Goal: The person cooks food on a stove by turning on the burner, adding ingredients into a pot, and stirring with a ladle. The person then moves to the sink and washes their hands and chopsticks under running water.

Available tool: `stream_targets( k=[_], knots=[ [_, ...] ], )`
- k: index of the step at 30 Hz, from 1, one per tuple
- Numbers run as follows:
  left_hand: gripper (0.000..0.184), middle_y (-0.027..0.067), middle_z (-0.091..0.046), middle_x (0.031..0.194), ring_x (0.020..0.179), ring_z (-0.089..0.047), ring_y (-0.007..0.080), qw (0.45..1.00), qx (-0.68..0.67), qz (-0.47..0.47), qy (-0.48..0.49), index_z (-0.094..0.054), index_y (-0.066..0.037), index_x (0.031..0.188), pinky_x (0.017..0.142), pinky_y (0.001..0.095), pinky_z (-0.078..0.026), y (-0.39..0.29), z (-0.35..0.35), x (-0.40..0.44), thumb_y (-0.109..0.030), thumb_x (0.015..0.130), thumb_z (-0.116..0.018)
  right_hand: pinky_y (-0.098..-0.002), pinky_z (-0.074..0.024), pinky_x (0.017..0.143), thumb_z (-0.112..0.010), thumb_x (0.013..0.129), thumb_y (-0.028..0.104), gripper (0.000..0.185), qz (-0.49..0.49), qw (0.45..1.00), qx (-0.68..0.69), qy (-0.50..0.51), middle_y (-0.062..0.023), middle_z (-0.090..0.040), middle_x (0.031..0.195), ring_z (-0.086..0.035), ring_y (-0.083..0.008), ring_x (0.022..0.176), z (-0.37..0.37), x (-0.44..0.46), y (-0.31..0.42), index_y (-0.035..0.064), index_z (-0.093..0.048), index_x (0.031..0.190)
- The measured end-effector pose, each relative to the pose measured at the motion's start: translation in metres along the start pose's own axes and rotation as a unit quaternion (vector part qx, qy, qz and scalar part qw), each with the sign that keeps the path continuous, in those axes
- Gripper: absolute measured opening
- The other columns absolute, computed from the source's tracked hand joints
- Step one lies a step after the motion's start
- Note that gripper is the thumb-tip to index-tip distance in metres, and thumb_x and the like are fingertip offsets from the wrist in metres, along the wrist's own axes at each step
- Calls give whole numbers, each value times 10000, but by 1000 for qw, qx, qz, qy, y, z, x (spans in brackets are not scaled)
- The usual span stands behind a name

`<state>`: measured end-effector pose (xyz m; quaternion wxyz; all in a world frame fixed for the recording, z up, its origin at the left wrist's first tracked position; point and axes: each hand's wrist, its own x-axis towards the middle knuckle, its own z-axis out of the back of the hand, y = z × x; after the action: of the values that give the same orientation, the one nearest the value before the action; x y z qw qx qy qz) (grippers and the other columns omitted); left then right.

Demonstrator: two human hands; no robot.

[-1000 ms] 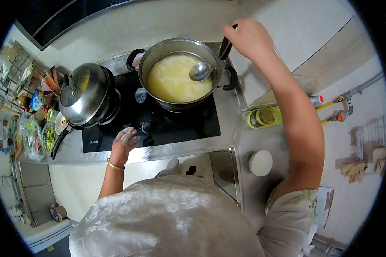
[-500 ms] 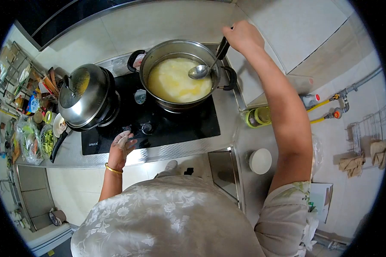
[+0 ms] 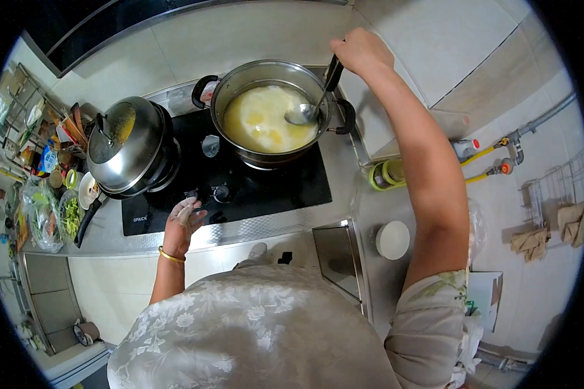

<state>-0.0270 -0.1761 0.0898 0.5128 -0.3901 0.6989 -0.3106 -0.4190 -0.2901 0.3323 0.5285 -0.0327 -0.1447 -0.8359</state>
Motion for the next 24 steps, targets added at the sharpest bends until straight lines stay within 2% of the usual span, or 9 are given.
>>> stream_targets(
  k=[3,6,18,24],
  knots=[
    [258,35,-563,1042,891,-568,161,1000,-13,5,0,-495,-86,1096,765,306,-416,-1,1,-1,-198,864,-495,-391,-451,673,-489,707,366,370,-8,1000,6,9,-176,-608,705,-591,-325,718,-2,2,-3,19,-619,720],
    [254,37,-560,1048,890,-570,156,1000,-14,5,-4,-497,-84,1095,763,294,-413,-2,1,-3,-185,862,-496,-395,-463,706,-496,705,348,336,-21,999,-6,34,-149,-628,846,-594,-301,826,-2,1,0,59,-645,791],
    [267,11,-565,999,877,-562,155,1000,-1,-2,-8,-488,-97,1093,774,312,-414,-2,0,-7,-233,864,-502,-409,-463,734,-486,719,357,363,-29,999,18,-13,-156,-624,908,-589,-317,858,-18,4,-8,44,-640,821],
    [280,18,-561,1021,889,-557,161,1000,1,-6,-9,-482,-94,1102,777,320,-414,-1,1,-9,-243,866,-496,-403,-462,718,-490,717,365,369,-32,998,46,-9,-162,-625,856,-592,-321,830,-21,-3,-9,38,-640,800]
  ],
)
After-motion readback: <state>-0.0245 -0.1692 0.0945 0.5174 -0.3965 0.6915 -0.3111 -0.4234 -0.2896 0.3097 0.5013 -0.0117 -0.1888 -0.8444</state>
